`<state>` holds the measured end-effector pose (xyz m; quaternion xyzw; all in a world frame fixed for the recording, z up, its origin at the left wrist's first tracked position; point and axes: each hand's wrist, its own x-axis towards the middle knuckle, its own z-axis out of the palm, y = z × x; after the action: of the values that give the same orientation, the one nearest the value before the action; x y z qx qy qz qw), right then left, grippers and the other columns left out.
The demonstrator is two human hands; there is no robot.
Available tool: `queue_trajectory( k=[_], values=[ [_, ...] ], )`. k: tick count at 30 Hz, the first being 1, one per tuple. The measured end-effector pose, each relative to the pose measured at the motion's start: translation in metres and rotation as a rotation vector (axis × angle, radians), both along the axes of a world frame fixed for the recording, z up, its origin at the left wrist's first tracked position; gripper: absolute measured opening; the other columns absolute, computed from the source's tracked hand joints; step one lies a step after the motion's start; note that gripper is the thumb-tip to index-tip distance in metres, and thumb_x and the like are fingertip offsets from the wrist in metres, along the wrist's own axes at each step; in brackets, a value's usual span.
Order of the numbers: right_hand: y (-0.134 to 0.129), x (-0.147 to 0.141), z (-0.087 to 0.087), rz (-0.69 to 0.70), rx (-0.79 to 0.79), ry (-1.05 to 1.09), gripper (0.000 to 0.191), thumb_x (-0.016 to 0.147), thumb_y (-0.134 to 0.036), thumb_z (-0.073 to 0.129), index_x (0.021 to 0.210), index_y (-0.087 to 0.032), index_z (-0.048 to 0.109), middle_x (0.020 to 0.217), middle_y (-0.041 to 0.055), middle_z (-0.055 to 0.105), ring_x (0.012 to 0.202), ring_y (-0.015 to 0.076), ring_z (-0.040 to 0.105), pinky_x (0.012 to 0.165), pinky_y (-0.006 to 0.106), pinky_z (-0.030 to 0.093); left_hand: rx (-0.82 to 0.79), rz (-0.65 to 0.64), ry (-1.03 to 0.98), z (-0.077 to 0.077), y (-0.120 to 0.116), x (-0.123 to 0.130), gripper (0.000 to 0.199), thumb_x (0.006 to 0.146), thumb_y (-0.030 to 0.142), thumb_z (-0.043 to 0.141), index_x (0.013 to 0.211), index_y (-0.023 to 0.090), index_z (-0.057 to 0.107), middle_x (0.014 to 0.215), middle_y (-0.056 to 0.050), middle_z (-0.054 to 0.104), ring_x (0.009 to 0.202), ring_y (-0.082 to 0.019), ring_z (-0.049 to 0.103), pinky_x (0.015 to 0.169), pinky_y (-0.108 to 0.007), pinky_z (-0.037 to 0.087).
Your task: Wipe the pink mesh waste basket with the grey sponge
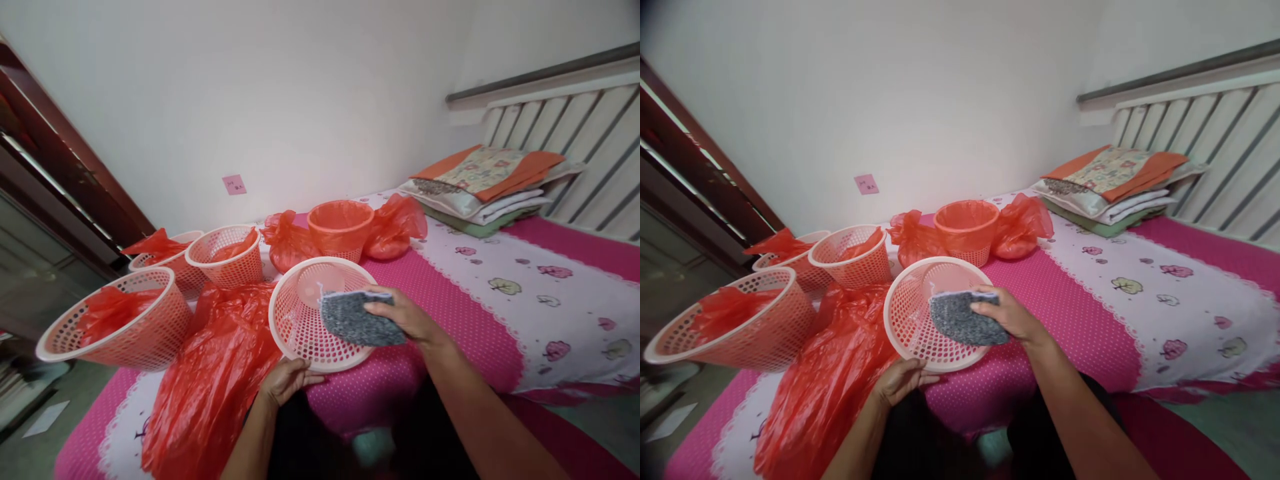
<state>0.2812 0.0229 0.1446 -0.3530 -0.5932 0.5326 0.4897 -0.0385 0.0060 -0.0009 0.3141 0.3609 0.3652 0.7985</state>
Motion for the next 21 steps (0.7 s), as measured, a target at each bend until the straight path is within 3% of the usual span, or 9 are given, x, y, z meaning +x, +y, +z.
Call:
queue_trajectory(
  k=[3,7,11,14,17,21],
  values=[
    [0.011,-0.028,-0.022,-0.101,0.205,-0.24,0.024,0.086,-0.033,0.067,0.104,-0.018,0.073,0.098,0.0053,0.076,0.09,0.0226,0.069,0.082,0.034,0.052,-0.008,0.023,0.007,0.0,-0.003,0.001,0.028,0.082,0.01,0.071,0.11,0.005,0.07,0.114,-0.023,0.076,0.102,-0.038,0.074,0.104,-0.06,0.047],
    [0.021,-0.057,-0.066,-0.275,0.351,-0.351,0.035,0.089,-0.017,0.057,0.123,-0.02,0.066,0.112,0.008,0.074,0.099,0.0224,0.069,0.091,0.036,0.051,-0.005,0.07,0.027,0.003,-0.008,0.005,0.018,0.079,0.009,0.076,0.097,0.006,0.074,0.1,-0.018,0.078,0.094,-0.032,0.075,0.096,-0.05,0.053],
    [0.023,-0.071,-0.087,-0.254,0.472,-0.443,0.042,0.091,-0.011,0.054,0.13,-0.023,0.062,0.123,0.0097,0.068,0.115,0.0235,0.064,0.099,0.036,0.048,-0.004,0.105,0.079,0.005,-0.01,0.013,0.018,0.079,0.009,0.079,0.096,0.005,0.076,0.092,-0.013,0.078,0.076,-0.02,0.073,0.074,-0.03,0.057],
    [0.022,-0.077,-0.091,-0.194,0.492,-0.521,0.051,0.087,-0.003,0.049,0.132,-0.023,0.061,0.127,0.0101,0.066,0.119,0.023,0.062,0.101,0.035,0.048,-0.024,0.109,0.092,0.002,-0.009,0.017,0.013,0.079,0.009,0.077,0.092,0.005,0.077,0.086,-0.01,0.078,0.068,-0.015,0.069,0.064,-0.024,0.056],
    [0.02,-0.082,-0.098,-0.123,0.505,-0.604,0.055,0.085,0.001,0.047,0.13,-0.024,0.063,0.123,0.0079,0.067,0.115,0.0209,0.063,0.099,0.032,0.048,-0.047,0.087,0.085,0.001,-0.008,0.019,0.021,0.076,0.009,0.077,0.097,0.006,0.077,0.094,-0.012,0.079,0.079,-0.02,0.073,0.071,-0.027,0.059],
    [0.02,-0.084,-0.111,-0.051,0.462,-0.747,0.056,0.079,0.001,0.055,0.127,-0.026,0.066,0.12,0.0059,0.069,0.11,0.0212,0.064,0.097,0.031,0.047,-0.077,-0.057,0.066,0.003,-0.008,0.021,0.034,0.077,0.017,0.077,0.108,0.004,0.074,0.109,-0.021,0.078,0.099,-0.032,0.076,0.092,-0.041,0.059]
  ],
)
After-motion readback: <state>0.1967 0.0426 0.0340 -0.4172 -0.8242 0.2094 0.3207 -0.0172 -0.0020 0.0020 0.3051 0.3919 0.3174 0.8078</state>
